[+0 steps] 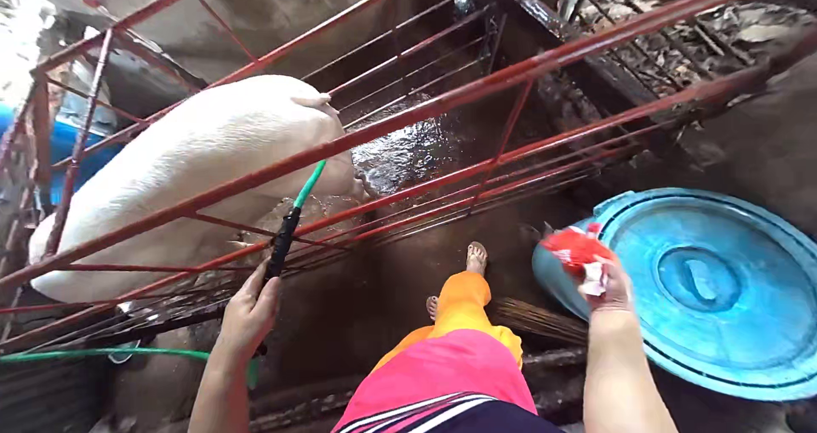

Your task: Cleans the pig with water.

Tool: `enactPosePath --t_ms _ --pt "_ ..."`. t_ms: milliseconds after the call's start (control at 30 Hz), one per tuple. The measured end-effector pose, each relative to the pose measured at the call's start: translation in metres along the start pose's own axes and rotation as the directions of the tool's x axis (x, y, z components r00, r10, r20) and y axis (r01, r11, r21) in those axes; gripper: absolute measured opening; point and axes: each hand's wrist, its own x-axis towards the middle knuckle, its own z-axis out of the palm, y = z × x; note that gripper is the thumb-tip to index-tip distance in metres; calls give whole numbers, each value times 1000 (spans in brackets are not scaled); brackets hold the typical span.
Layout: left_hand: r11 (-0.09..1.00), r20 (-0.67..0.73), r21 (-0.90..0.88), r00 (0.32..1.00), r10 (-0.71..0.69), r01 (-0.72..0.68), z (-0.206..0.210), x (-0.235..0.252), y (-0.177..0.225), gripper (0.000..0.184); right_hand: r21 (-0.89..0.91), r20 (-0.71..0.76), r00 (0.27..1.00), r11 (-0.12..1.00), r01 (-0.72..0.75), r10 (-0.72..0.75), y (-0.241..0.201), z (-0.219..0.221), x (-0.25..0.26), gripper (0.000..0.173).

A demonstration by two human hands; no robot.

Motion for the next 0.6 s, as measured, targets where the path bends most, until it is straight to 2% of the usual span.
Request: enactPosePath --t_ms 67,133,200,300,367,400,467,533,600 --pt "1000 -18 -13 1000 15 -16 0 8 3 51 158 315 949 984 -75 22 -10 80 -14 42" --pt "999 -30 -27 999 16 -17 1 19 9 50 99 476 876 984 -147 83 -20 173 -25 44" --pt "999 -35 -34 999 34 -35 5 34 12 51 -29 529 836 988 -153 145 -22 269 -24 41" --pt "999 -26 -25 999 33 -34 11 56 15 54 -125 546 815 980 -154 197 5 402 13 32" --pt "1000 -21 -16 1000 -4 4 14 66 19 54 -158 496 849 980 -119 183 37 485 49 34" --pt "1000 -23 -7 999 -28 28 13 70 23 53 -202 467 867 975 -88 175 46 522 61 37" --pt "995 -21 4 995 -100 100 6 73 31 52 -331 461 885 937 112 57 59 582 72 40" --pt "982 -29 -7 982 -188 188 -3 71 35 52 -376 524 848 871 317 -82 81 628 69 43" --pt "978 -77 7 975 -208 209 -7 68 32 50 -433 589 793 769 471 -154 116 659 65 52"
